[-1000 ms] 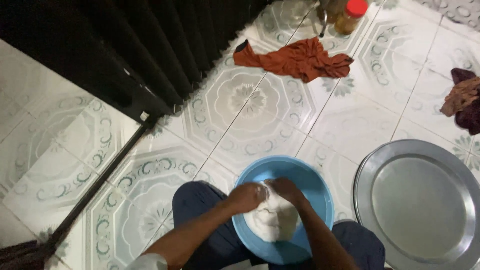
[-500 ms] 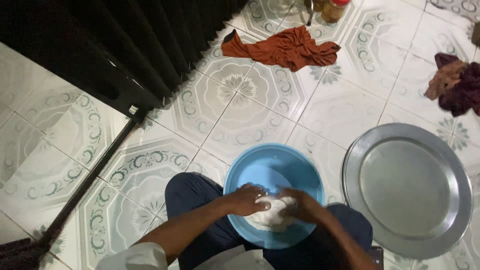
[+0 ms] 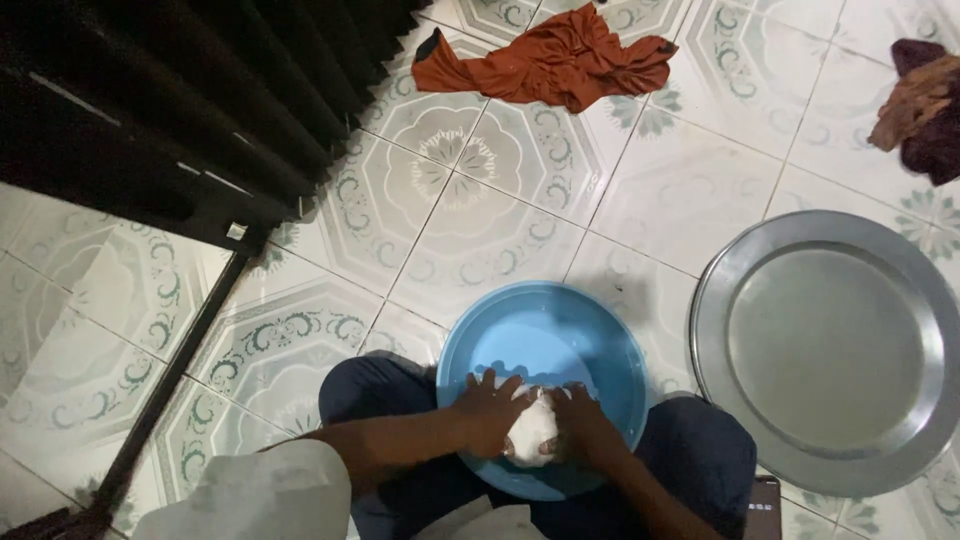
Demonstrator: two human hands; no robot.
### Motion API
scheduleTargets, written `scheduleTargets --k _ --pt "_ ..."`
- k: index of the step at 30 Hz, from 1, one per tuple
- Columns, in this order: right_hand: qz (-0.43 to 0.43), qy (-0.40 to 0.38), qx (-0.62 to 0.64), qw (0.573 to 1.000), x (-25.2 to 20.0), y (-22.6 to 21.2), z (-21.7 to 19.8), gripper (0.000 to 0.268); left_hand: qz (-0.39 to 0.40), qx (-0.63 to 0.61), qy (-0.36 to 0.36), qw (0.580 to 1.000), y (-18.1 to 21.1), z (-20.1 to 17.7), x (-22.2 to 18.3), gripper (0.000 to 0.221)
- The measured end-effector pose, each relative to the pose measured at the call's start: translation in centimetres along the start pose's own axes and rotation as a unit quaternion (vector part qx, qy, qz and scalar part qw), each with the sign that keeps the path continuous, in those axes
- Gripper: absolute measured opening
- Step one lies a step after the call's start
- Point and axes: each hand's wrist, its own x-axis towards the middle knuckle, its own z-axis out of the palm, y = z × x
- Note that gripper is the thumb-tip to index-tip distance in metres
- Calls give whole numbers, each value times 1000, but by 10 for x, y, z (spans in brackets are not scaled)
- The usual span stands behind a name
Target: Kneading a ball of dough by hand in a plastic bowl on the floor.
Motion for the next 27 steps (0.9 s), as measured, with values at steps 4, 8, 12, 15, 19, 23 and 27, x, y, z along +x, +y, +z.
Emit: scheduleTargets --k 4,8,12,15,19,23,27 --pt "51 48 -16 997 6 -6 12 102 -2 -24 54 998 -13 6 15 96" --pt "138 32 -46 989 16 -37 -7 79 -16 -96 96 991 -15 -12 19 84" --pt "159 85 -59 982 46 -50 -34 65 -28 -54 221 973 -37 4 58 77" --pt "160 55 -77 983 74 -11 -13 60 -96 -54 215 970 -36 6 75 89" --pt "144 29 -90 985 101 37 2 86 -95 -128 127 979 -41 -2 72 78" --pt "77 -55 101 990 42 3 -66 90 -97 -158 81 979 -65 6 96 98" --pt "31 -59 105 992 20 -21 -86 99 -63 -179 -12 982 -46 -25 53 133"
